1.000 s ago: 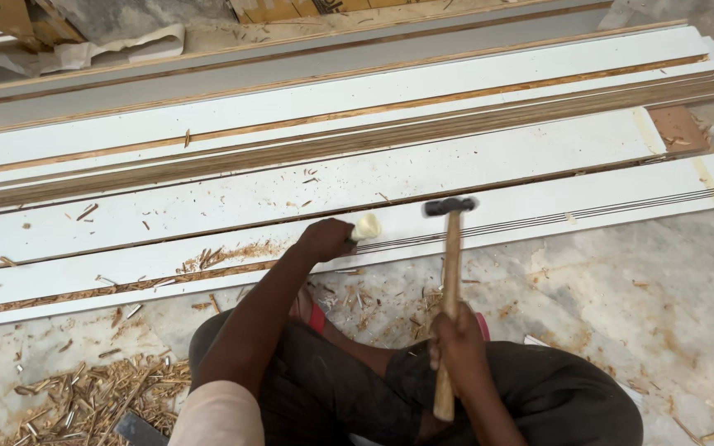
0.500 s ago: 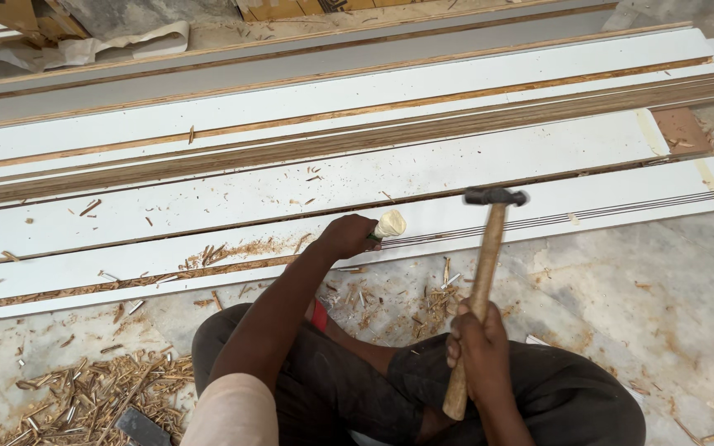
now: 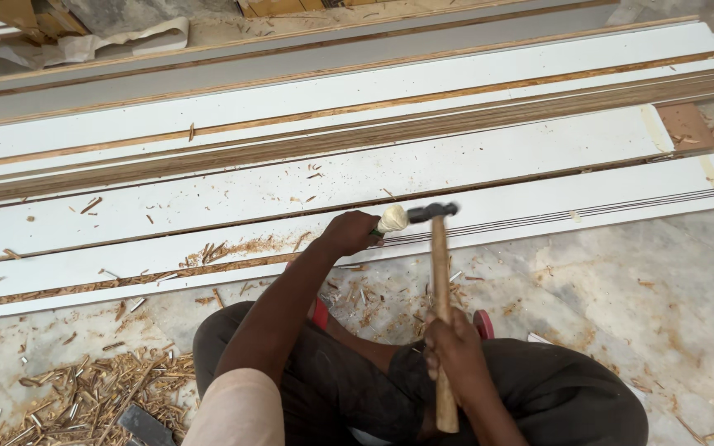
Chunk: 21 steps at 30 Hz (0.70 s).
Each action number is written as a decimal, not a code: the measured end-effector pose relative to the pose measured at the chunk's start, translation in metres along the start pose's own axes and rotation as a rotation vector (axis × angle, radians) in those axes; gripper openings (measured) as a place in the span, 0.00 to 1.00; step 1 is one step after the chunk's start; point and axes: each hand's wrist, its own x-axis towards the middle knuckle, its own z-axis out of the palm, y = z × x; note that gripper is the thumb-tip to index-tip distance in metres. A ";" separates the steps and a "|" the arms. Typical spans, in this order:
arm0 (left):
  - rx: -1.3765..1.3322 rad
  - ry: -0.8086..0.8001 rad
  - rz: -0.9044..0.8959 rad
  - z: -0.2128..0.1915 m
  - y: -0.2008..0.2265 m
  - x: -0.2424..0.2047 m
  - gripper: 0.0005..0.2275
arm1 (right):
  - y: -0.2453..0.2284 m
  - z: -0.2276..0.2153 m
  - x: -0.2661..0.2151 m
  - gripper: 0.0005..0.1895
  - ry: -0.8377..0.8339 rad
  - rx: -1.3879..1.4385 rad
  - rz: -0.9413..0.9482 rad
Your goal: The person sits on the floor and uses a hammer to repeatedly strike a roll of white tape placed on a long white board. The person holds the tape roll with one hand and hammers it with the other, creating indentations along the board.
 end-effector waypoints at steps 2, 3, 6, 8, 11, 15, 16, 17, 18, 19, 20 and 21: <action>-0.018 -0.017 -0.020 0.000 -0.001 -0.001 0.13 | -0.007 -0.008 0.000 0.10 0.049 0.060 -0.152; -0.025 -0.029 -0.027 0.000 -0.001 0.000 0.12 | -0.009 -0.013 0.001 0.10 0.077 0.095 -0.275; 0.013 -0.018 0.005 0.003 -0.002 0.003 0.13 | 0.000 -0.006 0.006 0.10 0.124 0.141 -0.333; 0.041 -0.049 -0.016 0.004 -0.002 0.007 0.13 | 0.003 0.002 0.009 0.10 0.065 0.083 -0.169; 0.066 -0.081 -0.014 0.009 -0.005 0.010 0.12 | 0.002 0.006 0.006 0.11 -0.059 -0.021 0.091; 0.066 -0.074 0.007 0.012 -0.007 0.017 0.14 | -0.014 -0.014 0.004 0.12 0.061 0.088 -0.078; 0.075 -0.080 0.001 0.013 -0.007 0.019 0.14 | -0.014 -0.017 0.005 0.12 0.119 0.122 -0.143; 0.082 -0.090 -0.005 0.015 -0.008 0.020 0.13 | -0.011 -0.017 0.005 0.11 0.141 0.152 -0.205; 0.089 -0.100 -0.011 0.018 -0.009 0.020 0.13 | -0.007 -0.016 0.007 0.11 0.164 0.182 -0.267; 0.093 -0.096 -0.011 0.019 -0.010 0.021 0.13 | -0.006 -0.016 0.012 0.11 0.187 0.214 -0.335; 0.098 -0.093 -0.012 0.020 -0.012 0.021 0.14 | 0.001 -0.010 0.013 0.11 0.106 0.162 -0.173; 0.100 -0.085 -0.015 0.022 -0.015 0.020 0.14 | 0.010 0.000 0.011 0.12 0.025 0.107 -0.011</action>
